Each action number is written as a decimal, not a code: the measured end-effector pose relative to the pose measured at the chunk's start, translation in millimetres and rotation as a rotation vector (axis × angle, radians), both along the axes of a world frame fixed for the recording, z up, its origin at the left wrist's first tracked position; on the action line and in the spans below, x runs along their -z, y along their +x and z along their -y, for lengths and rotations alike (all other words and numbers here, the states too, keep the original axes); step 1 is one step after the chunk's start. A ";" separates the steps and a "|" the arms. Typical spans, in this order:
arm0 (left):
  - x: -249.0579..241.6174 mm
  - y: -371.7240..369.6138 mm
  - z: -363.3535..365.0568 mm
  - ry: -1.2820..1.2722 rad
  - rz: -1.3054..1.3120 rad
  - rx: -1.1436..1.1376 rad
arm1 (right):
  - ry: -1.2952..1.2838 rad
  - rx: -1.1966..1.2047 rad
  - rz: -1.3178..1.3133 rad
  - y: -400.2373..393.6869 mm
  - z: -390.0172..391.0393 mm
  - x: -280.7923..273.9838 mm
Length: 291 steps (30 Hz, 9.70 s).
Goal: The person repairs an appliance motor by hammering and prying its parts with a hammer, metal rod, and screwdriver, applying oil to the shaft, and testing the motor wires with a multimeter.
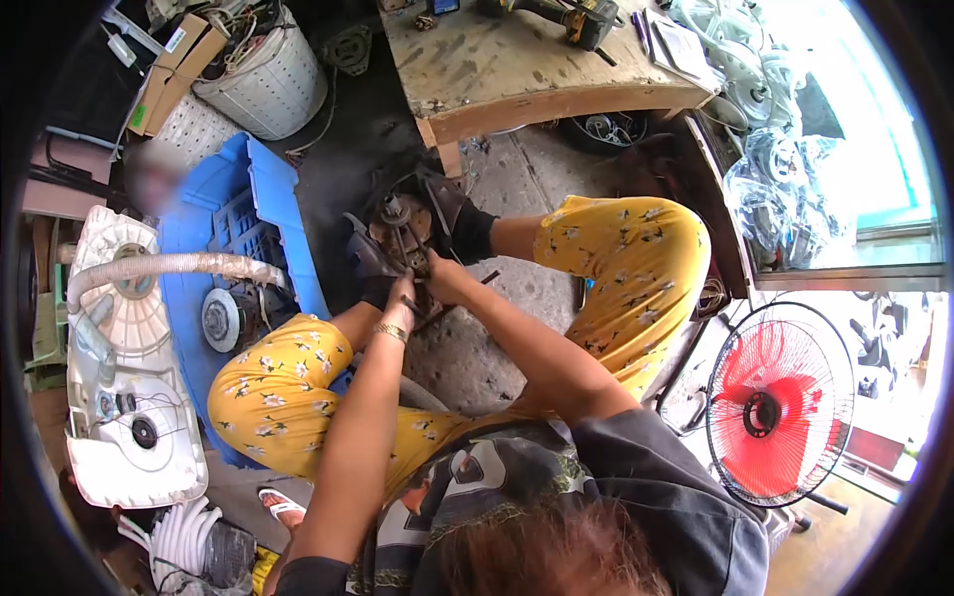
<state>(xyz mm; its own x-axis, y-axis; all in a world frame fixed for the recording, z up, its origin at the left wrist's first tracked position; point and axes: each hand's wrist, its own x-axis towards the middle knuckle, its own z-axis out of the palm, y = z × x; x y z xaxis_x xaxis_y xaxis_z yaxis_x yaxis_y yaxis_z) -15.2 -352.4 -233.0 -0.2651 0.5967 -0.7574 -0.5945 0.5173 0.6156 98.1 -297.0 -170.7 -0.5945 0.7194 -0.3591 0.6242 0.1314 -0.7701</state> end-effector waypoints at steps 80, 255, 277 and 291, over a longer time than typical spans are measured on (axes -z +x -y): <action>-11.0 57.1 39.8 -0.074 -0.335 0.169 | -0.195 0.374 0.080 24.1 36.3 34.3; -188.9 -44.3 -89.9 0.210 -1.538 0.509 | -0.213 0.298 -0.090 71.1 19.4 -59.6; -328.5 81.8 5.6 0.620 -1.367 1.030 | -1.196 0.762 -1.353 73.6 54.5 -124.5; -325.7 82.3 8.8 0.592 -1.330 1.057 | -1.237 0.756 -1.360 74.4 61.3 -111.7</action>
